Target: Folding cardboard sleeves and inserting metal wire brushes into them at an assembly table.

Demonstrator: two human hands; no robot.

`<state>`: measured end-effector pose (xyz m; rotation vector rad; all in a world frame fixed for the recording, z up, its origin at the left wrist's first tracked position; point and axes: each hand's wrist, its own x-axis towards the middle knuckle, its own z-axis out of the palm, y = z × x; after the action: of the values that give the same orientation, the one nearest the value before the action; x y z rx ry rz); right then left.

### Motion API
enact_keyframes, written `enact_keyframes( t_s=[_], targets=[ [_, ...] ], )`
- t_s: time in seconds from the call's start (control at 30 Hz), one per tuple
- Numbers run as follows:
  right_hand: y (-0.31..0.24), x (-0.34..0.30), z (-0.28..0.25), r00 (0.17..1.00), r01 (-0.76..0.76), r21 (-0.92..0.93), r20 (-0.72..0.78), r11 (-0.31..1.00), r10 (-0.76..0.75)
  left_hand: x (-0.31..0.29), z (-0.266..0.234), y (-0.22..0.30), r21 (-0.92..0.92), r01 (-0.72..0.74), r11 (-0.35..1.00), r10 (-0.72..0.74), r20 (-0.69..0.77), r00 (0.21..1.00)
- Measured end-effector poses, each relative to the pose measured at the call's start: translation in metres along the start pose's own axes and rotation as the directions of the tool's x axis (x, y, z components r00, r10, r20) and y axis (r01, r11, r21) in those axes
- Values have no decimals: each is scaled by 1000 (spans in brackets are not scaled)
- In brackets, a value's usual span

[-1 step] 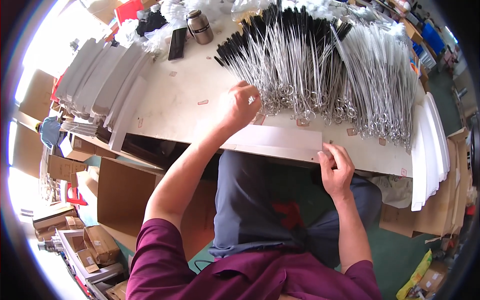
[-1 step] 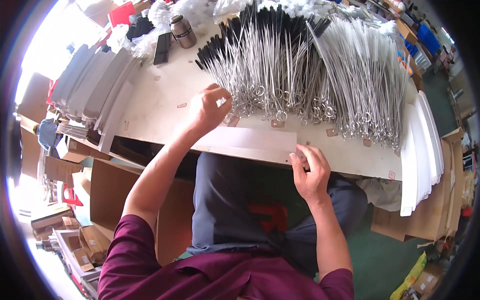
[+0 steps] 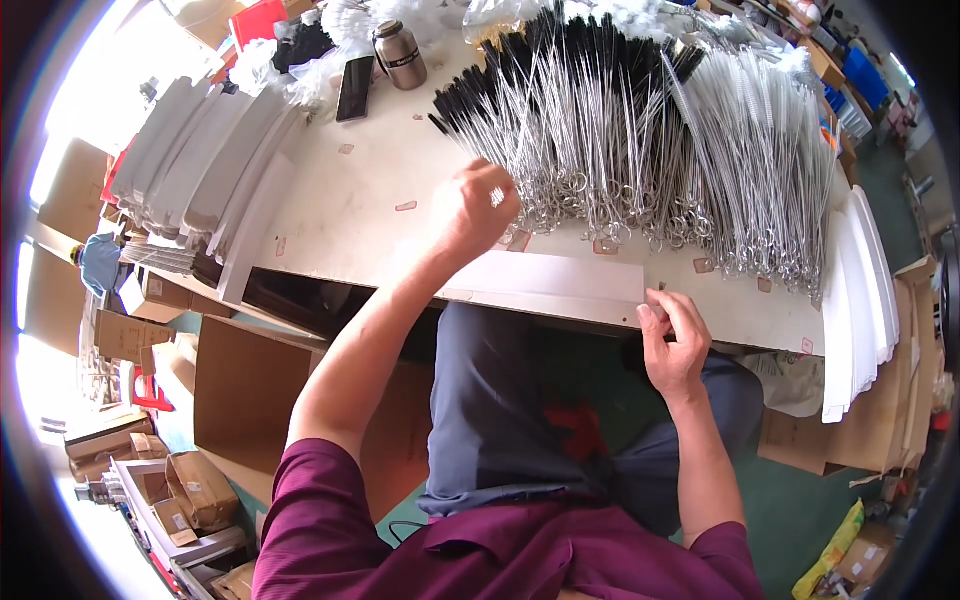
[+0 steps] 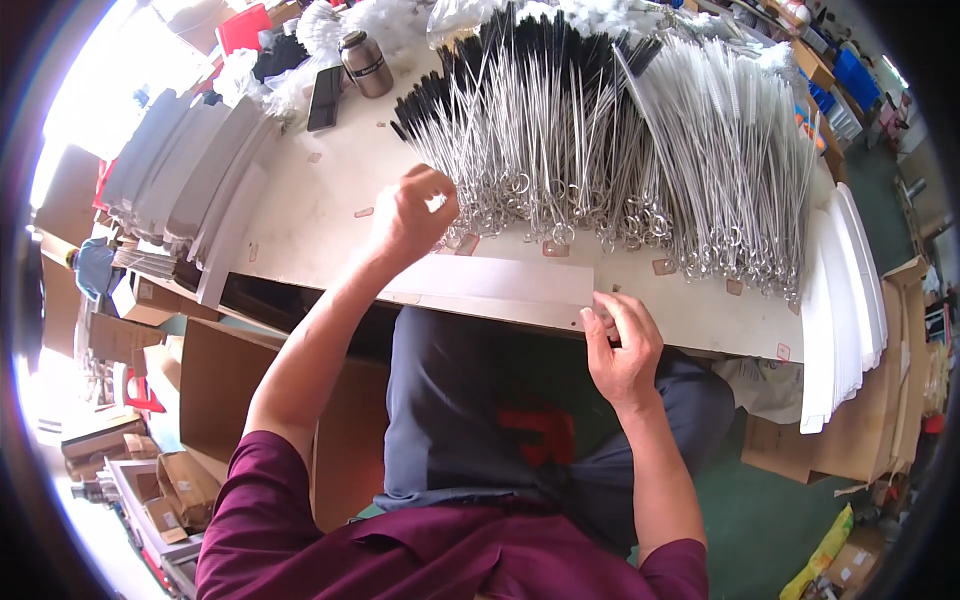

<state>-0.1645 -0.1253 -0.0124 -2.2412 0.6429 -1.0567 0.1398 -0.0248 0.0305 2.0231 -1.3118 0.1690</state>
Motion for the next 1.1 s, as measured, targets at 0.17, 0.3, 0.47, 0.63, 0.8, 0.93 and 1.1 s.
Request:
enact_keyframes(
  t_s=[0.17,0.3,0.47,0.63,0.8,0.93,1.1],
  targets=[
    [-34,41,6,951,310,-39,-9,950,-310,19,-32,7,-277,-22,961,-27,-172,985],
    [-75,104,44,806,574,-111,254,812,-535,31,-49,16,-306,-50,951,-21,-223,975],
    [-51,174,114,663,739,-311,494,598,-563,46,-70,25,-466,-7,885,-64,-137,989],
    [-27,206,128,726,614,-460,647,641,-230,66,-113,17,-728,-119,675,-55,-211,976],
    [-27,204,134,771,562,-453,590,692,-240,73,-162,15,-772,-155,616,-136,-298,945],
    [-24,202,135,796,533,-402,536,745,-280,56,-177,32,-747,-191,637,-130,-348,929],
    [-47,173,118,797,520,-161,446,839,-408,15,-166,59,-695,-309,649,-33,-432,901]
  ],
)
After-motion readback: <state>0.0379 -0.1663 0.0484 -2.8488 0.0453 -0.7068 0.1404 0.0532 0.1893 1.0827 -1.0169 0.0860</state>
